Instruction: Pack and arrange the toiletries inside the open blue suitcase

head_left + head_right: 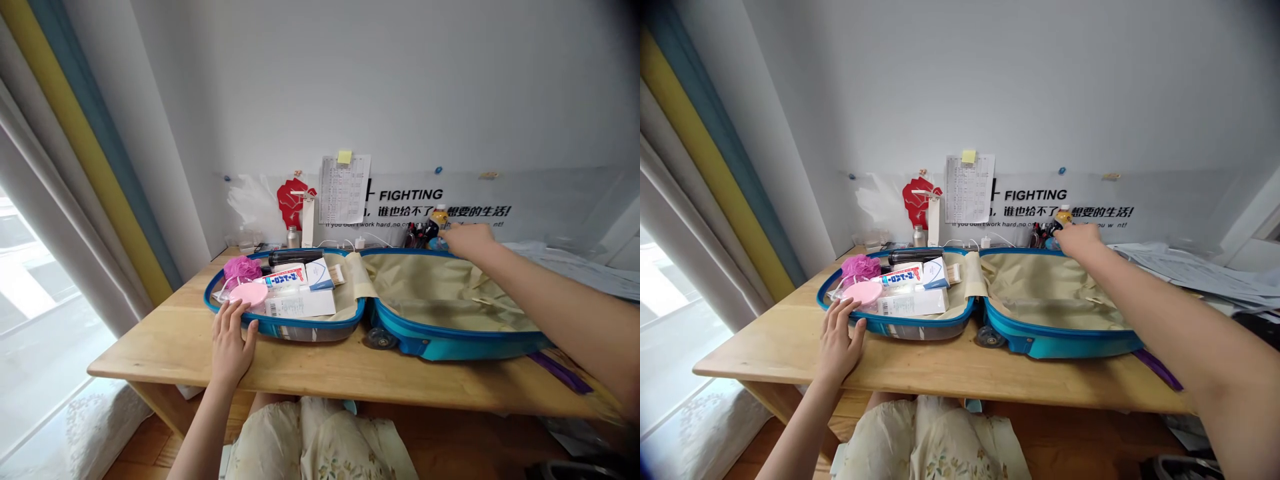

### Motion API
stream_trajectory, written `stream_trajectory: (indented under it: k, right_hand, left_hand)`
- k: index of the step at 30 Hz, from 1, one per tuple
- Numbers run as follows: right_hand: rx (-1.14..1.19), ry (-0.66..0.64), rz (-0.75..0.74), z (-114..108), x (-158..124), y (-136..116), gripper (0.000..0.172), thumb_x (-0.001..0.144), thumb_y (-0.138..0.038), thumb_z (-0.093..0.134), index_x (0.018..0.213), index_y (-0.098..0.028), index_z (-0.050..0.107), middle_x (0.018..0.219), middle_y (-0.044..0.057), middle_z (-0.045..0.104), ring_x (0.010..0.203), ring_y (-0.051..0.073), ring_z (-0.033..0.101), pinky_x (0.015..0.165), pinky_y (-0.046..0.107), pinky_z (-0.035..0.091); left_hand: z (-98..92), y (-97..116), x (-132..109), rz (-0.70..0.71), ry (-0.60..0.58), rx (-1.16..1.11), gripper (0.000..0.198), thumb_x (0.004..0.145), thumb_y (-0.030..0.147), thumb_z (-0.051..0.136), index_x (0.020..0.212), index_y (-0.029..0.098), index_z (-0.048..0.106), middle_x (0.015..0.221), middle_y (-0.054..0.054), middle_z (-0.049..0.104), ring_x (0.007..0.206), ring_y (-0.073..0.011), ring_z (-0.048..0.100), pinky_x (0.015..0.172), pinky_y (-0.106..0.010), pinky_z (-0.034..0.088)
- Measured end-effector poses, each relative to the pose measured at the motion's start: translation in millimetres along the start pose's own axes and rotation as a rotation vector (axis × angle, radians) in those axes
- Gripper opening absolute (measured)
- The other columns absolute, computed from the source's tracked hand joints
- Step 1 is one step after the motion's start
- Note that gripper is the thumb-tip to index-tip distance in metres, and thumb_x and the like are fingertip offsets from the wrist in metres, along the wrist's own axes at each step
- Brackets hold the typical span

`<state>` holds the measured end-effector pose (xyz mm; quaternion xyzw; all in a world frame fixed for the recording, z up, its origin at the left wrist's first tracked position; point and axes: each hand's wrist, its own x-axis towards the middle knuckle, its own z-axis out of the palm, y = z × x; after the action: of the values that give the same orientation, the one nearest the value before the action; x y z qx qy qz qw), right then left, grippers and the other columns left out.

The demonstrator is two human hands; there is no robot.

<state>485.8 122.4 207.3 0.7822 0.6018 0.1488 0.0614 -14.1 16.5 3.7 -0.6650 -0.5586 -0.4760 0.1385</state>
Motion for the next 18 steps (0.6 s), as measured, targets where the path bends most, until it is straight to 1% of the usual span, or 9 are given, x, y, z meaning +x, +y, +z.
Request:
stream_trajectory:
  k: [1, 3, 4, 6, 8, 11, 15, 18]
  right_hand:
    - [0.038, -0.024, -0.008, -7.2, 0.9, -5.2, 0.037, 0.086, -0.029, 0.054, 0.119, -0.017, 0.063, 0.126, 0.028, 0.058, 0.113, 0.038, 0.055, 0.085, 0.053, 0.04]
    - [0.132, -0.063, -0.074, -19.9, 0.7, -20.6, 0.051, 0.082, -0.04, 0.061, 0.127, -0.016, 0.058, 0.126, 0.026, 0.059, 0.108, 0.036, 0.058, 0.083, 0.047, 0.044]
    - [0.183, -0.074, -0.127, -25.1, -0.5, -31.3, 0.056, 0.082, -0.045, 0.062, 0.13, -0.016, 0.055, 0.127, 0.023, 0.06, 0.107, 0.034, 0.059, 0.083, 0.043, 0.046]
    - [0.282, -0.082, -0.252, -33.6, -4.5, -59.3, 0.06, 0.083, -0.05, 0.06, 0.133, -0.018, 0.052, 0.13, 0.019, 0.06, 0.107, 0.03, 0.06, 0.083, 0.037, 0.047]
    - [0.371, -0.082, -0.382, -40.3, -9.3, -95.7, 0.059, 0.082, -0.048, 0.061, 0.133, -0.02, 0.051, 0.132, 0.014, 0.06, 0.108, 0.027, 0.061, 0.086, 0.033, 0.047]
    - [0.481, -0.075, -0.56, -48.9, -14.6, -160.6, 0.061, 0.078, -0.039, 0.067, 0.134, -0.024, 0.05, 0.132, 0.008, 0.062, 0.108, 0.023, 0.062, 0.088, 0.029, 0.048]
    - [0.574, -0.055, -0.721, -56.5, -16.5, -246.3, 0.063, 0.073, -0.038, 0.072, 0.132, -0.027, 0.053, 0.133, 0.004, 0.062, 0.112, 0.023, 0.062, 0.092, 0.029, 0.048]
    - [0.589, -0.05, -0.807, -56.9, -16.8, -294.5, 0.055, 0.071, -0.039, 0.075, 0.124, -0.032, 0.06, 0.134, -0.004, 0.062, 0.122, 0.026, 0.058, 0.101, 0.032, 0.045]
  left_hand:
    - [-0.1, 0.1, 0.1, 0.0, 0.0, 0.0, 0.038, 0.096, 0.037, 0.043, 0.128, 0.02, 0.054, 0.135, -0.013, 0.055, 0.14, -0.031, 0.036, 0.116, -0.054, 0.029]
    - [-0.1, 0.3, 0.3, -0.001, 0.003, 0.0, 0.039, 0.096, 0.037, 0.043, 0.129, 0.02, 0.053, 0.134, -0.013, 0.055, 0.141, -0.0309, 0.035, 0.117, -0.054, 0.029]
    - [-0.1, 0.3, 0.4, -0.002, 0.003, -0.001, 0.039, 0.096, 0.038, 0.043, 0.129, 0.02, 0.053, 0.134, -0.013, 0.055, 0.141, -0.0308, 0.035, 0.117, -0.054, 0.028]
    - [0.3, 0.1, 0.6, -0.003, 0.007, -0.002, 0.039, 0.096, 0.038, 0.043, 0.129, 0.02, 0.053, 0.134, -0.013, 0.056, 0.141, -0.0308, 0.035, 0.117, -0.054, 0.028]
    - [0.6, -0.5, 0.4, 0.002, 0.009, 0.002, 0.038, 0.096, 0.038, 0.043, 0.128, 0.02, 0.054, 0.134, -0.013, 0.056, 0.141, -0.0309, 0.035, 0.116, -0.054, 0.029]
    - [0.7, -1.3, -0.1, 0.011, 0.004, 0.014, 0.038, 0.096, 0.038, 0.043, 0.127, 0.019, 0.054, 0.135, -0.014, 0.055, 0.14, -0.031, 0.036, 0.115, -0.053, 0.031]
    - [-0.7, -0.8, -0.4, 0.002, -0.001, 0.017, 0.037, 0.096, 0.036, 0.043, 0.126, 0.019, 0.055, 0.135, -0.014, 0.055, 0.14, -0.0305, 0.036, 0.115, -0.054, 0.031]
    - [-1.8, 0.7, -0.2, -0.005, -0.003, 0.015, 0.036, 0.096, 0.036, 0.044, 0.127, 0.02, 0.055, 0.135, -0.013, 0.055, 0.14, -0.0302, 0.036, 0.115, -0.054, 0.032]
